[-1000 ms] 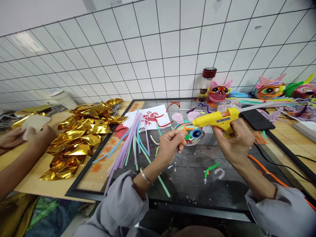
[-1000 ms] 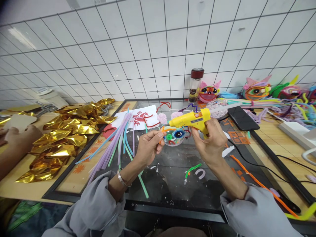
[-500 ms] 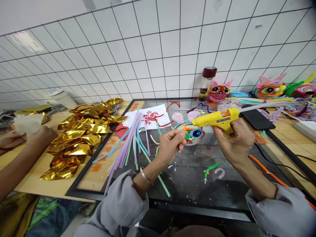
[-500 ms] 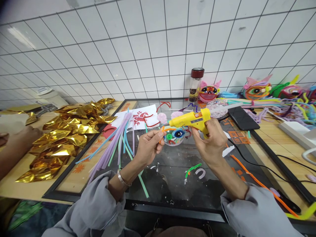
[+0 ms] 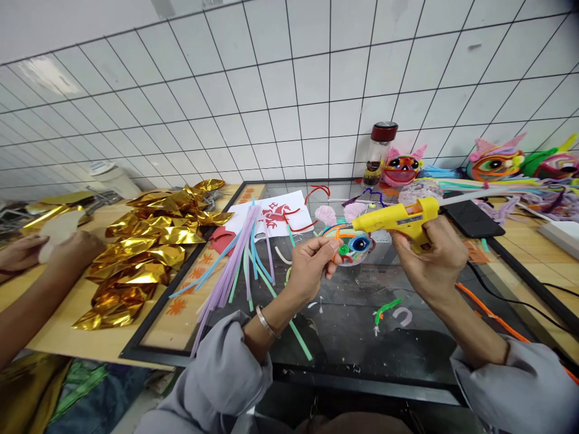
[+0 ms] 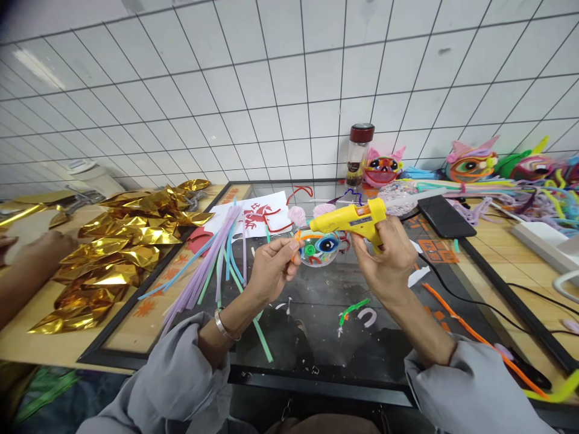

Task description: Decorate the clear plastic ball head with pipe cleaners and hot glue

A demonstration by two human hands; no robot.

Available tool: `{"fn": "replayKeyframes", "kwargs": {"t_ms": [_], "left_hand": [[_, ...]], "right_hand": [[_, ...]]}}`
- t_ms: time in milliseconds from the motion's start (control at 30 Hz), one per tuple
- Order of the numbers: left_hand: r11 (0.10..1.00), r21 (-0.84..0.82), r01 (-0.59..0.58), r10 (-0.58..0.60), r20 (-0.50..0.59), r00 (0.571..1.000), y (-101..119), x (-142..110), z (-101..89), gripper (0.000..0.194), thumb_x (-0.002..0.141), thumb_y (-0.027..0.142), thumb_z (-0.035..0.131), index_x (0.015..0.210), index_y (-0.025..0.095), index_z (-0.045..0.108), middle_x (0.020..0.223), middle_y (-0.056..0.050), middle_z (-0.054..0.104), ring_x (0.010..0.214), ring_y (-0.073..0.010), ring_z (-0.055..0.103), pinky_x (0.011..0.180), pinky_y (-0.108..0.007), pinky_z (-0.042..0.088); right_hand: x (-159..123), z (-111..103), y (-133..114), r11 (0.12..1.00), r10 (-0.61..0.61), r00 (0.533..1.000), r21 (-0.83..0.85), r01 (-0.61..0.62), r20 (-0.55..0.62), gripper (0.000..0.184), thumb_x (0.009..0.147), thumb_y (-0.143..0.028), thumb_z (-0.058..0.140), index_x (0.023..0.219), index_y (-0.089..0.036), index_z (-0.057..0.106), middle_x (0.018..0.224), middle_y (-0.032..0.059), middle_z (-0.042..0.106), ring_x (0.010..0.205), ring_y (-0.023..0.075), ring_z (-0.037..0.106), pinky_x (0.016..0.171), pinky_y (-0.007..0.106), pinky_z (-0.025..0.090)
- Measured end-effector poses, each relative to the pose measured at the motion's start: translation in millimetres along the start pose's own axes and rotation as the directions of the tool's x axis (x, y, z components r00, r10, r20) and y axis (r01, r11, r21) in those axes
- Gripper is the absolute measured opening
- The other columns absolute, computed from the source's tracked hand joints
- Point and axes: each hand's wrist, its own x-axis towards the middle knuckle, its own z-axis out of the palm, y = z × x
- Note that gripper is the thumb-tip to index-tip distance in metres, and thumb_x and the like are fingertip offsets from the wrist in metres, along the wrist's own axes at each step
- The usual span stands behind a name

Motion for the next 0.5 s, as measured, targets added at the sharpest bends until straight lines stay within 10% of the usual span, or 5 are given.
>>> {"fn": "replayKeyframes", "kwargs": {"t_ms": [500], "left_hand": [[1.0, 0.007, 0.02, -0.02, -0.005, 1.0, 3.4, -1.7, 2.3, 0.039, 0.062, 0.048, 0.079, 0.073, 0.012, 0.066, 0.05, 0.005, 0.056, 0.036, -0.0026, 0.04, 0.035, -0.017, 0.026]], "right_hand": [[0.1, -0.4, 0.4, 1.0, 0.012, 0.999, -0.014, -0.012, -0.031, 0.024, 0.078, -0.024, 0.064, 0.071, -0.024, 0.041, 0.065, -0.0022, 0.047, 0.058, 0.0144, 0.044, 0.053, 0.03, 0.03]]}}
